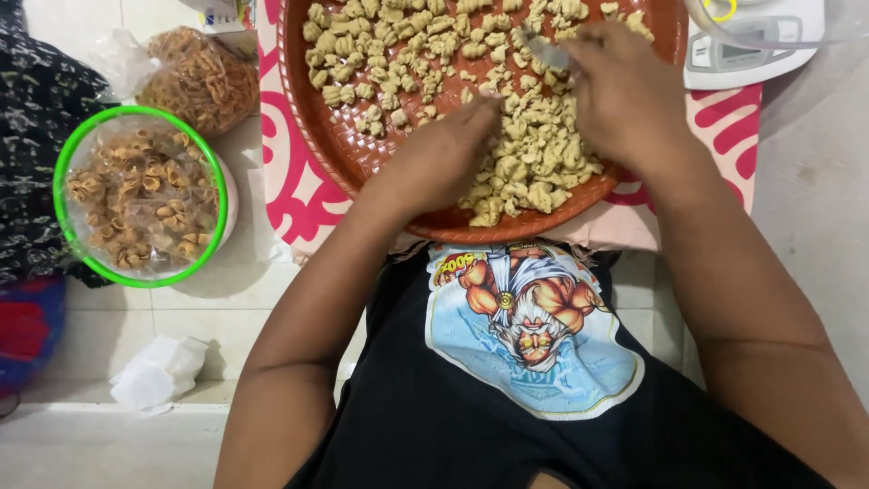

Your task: A person is sitting on the floor, picking up small pieces of dough from a large tray, occasionally using a fork to shape or mark them, and then placing them into a green bowl.

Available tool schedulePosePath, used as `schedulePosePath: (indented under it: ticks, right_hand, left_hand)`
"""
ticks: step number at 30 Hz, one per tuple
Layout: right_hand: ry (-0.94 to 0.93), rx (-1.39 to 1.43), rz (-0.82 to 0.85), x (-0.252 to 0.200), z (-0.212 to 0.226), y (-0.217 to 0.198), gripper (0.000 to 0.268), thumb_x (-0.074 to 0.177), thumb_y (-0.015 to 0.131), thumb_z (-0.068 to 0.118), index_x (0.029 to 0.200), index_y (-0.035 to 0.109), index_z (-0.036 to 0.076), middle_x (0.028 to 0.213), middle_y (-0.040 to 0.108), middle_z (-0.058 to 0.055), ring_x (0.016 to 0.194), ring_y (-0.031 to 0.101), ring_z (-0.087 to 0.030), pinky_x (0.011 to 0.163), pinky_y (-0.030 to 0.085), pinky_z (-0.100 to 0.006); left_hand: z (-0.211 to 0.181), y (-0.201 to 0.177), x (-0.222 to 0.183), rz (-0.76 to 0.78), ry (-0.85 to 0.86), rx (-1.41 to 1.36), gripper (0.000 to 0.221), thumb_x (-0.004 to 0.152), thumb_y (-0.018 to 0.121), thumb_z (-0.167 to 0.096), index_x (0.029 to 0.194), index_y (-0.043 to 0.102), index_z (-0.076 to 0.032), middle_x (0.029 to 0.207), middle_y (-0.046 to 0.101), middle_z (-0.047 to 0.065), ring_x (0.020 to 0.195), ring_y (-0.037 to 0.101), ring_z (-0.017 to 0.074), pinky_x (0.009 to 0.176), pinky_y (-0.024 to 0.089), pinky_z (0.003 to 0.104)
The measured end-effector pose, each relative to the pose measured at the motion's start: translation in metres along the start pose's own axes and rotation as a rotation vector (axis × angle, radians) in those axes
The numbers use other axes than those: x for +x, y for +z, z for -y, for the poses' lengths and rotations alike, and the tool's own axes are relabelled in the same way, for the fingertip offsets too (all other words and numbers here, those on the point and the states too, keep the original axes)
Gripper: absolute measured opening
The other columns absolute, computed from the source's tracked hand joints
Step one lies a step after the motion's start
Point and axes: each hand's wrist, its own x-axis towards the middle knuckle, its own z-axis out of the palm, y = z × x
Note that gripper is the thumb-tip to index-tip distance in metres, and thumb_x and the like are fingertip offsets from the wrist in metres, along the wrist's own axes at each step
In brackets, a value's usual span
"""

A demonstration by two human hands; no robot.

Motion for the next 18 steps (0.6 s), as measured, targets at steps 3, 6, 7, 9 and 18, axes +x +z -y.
schedulePosePath:
  ticks: [3,6,7,9,18]
  right_hand:
    - [0.122,0.033,0.346,0.006,0.030,-0.023,0.047,0.093,0.048,0.003,0.133,0.069,0.016,0.151,0.055,-0.006,0.123,0.058,-0.029,0.084,0.054,-0.054]
    - [-0.017,0.009,0.231,-0.013,0.027,-0.021,0.034,0.097,0.055,0.012,0.126,0.073,0.015,0.115,0.067,-0.007,0.097,0.066,-0.029,0.072,0.054,-0.045]
    - [-0.016,0.006,0.227,-0.011,0.027,-0.028,0.034,0.097,0.055,0.012,0.126,0.073,0.015,0.115,0.067,-0.007,0.097,0.066,-0.029,0.072,0.054,-0.045]
    - [0.106,0.068,0.333,-0.008,0.029,-0.041,0.033,0.101,0.047,0.008,0.125,0.069,0.010,0.113,0.068,-0.012,0.088,0.066,-0.035,0.070,0.053,-0.050]
    - [0.216,-0.141,0.105,0.015,-0.009,-0.003,0.046,0.094,0.053,0.006,0.138,0.064,-0.004,0.123,0.067,-0.022,0.096,0.067,-0.043,0.077,0.053,-0.052]
  left_hand:
    - [-0.010,-0.006,0.000,0.041,-0.040,-0.019,0.018,0.103,0.052,-0.015,0.116,0.053,-0.003,0.109,0.069,0.012,0.070,0.067,0.0282,0.065,0.056,0.043]
    - [-0.011,-0.014,-0.004,0.049,-0.079,-0.148,0.015,0.101,0.052,-0.015,0.114,0.056,-0.010,0.102,0.073,0.010,0.078,0.070,0.0306,0.068,0.053,0.047]
    - [-0.010,-0.017,-0.001,0.047,-0.075,-0.146,0.015,0.101,0.052,-0.015,0.114,0.056,-0.010,0.102,0.073,0.010,0.078,0.070,0.0306,0.068,0.053,0.047]
    - [-0.009,-0.023,0.002,0.046,-0.063,-0.200,0.019,0.105,0.050,-0.016,0.113,0.064,-0.007,0.092,0.076,0.009,0.067,0.072,0.0172,0.059,0.061,0.032]
    - [0.007,0.011,0.019,0.045,-0.083,0.058,0.022,0.105,0.044,-0.022,0.102,0.058,-0.004,0.157,0.038,0.031,0.150,0.025,0.0475,0.123,0.012,0.064]
